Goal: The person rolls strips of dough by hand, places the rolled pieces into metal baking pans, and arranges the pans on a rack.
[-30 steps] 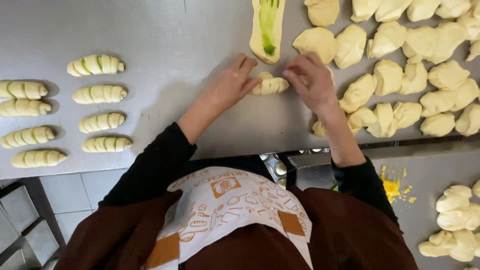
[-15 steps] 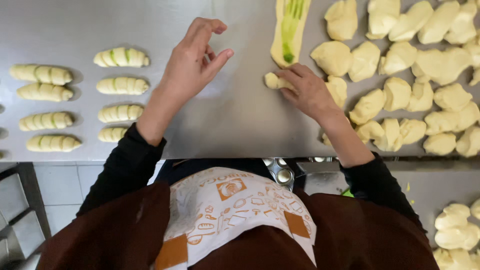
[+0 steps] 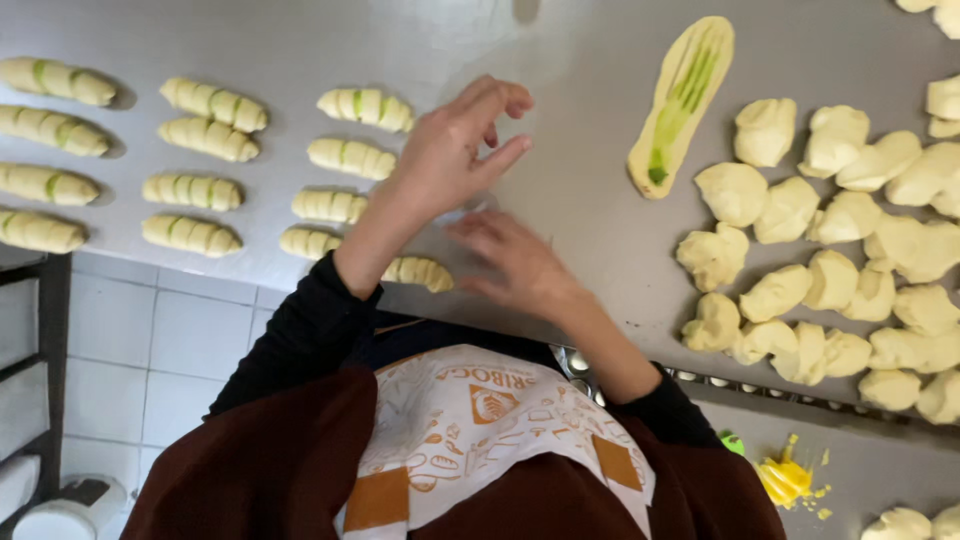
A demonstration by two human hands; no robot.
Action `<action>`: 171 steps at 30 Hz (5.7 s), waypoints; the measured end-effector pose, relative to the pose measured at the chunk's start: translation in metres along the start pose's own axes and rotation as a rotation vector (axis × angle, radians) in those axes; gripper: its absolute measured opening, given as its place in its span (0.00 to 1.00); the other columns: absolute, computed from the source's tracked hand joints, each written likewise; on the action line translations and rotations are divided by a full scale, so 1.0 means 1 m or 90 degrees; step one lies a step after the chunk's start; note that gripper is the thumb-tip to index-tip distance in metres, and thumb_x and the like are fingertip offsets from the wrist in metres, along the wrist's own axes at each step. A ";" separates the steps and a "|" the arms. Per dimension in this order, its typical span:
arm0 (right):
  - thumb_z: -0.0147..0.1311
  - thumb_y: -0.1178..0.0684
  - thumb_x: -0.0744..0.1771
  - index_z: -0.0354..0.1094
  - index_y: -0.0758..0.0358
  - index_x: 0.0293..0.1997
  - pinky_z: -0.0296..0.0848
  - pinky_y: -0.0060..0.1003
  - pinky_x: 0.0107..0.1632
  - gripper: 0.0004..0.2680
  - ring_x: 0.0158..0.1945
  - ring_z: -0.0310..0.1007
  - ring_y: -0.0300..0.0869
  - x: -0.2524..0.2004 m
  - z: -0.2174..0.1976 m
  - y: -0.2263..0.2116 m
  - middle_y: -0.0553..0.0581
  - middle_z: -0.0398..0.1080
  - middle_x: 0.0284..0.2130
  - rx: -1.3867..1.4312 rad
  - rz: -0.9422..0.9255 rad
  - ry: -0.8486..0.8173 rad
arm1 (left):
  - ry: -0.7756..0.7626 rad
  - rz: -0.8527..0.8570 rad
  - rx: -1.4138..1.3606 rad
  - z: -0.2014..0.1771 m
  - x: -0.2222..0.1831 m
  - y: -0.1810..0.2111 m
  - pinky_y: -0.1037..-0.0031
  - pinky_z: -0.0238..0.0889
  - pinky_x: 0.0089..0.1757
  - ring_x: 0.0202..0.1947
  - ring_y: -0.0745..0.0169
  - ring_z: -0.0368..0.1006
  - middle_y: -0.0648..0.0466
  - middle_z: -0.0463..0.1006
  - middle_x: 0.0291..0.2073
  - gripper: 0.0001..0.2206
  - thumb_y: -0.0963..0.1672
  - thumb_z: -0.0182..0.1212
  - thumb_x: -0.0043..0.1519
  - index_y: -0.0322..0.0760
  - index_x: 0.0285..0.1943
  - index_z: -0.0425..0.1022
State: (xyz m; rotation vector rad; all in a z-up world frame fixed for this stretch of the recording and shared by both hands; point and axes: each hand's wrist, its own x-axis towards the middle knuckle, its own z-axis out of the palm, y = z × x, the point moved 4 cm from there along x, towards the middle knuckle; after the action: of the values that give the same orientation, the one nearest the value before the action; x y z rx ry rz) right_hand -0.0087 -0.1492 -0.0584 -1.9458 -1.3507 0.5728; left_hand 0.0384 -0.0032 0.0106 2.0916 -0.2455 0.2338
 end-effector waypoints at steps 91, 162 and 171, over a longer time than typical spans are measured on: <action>0.57 0.56 0.59 0.63 0.53 0.54 0.68 0.47 0.45 0.19 0.44 0.63 0.56 0.040 0.072 -0.069 0.60 0.60 0.46 -0.191 0.020 -0.064 | 0.614 -0.436 -1.155 -0.076 -0.265 -0.047 0.60 0.59 0.56 0.50 0.45 0.70 0.45 0.77 0.42 0.35 0.62 0.39 0.52 0.35 0.57 0.67; 0.55 0.64 0.58 0.51 0.60 0.62 0.74 0.38 0.37 0.26 0.41 0.66 0.49 0.176 -0.007 -0.120 0.65 0.60 0.46 0.201 -0.100 -0.177 | 0.809 -0.085 -1.097 -0.089 -0.232 -0.129 0.59 0.63 0.47 0.46 0.47 0.70 0.45 0.74 0.47 0.28 0.58 0.40 0.59 0.39 0.60 0.63; 0.59 0.50 0.61 0.65 0.54 0.54 0.68 0.40 0.51 0.16 0.50 0.64 0.51 0.188 0.085 -0.222 0.59 0.64 0.48 0.100 -0.326 -0.021 | 0.748 -0.023 -1.110 -0.128 -0.257 -0.136 0.61 0.65 0.45 0.44 0.48 0.72 0.45 0.74 0.46 0.28 0.58 0.41 0.59 0.39 0.59 0.64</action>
State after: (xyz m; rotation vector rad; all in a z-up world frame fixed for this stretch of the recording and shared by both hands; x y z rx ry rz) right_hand -0.1384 0.0998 0.0559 -1.3935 -1.6888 0.4425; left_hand -0.1806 0.1956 -0.1048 0.0610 0.2694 0.7938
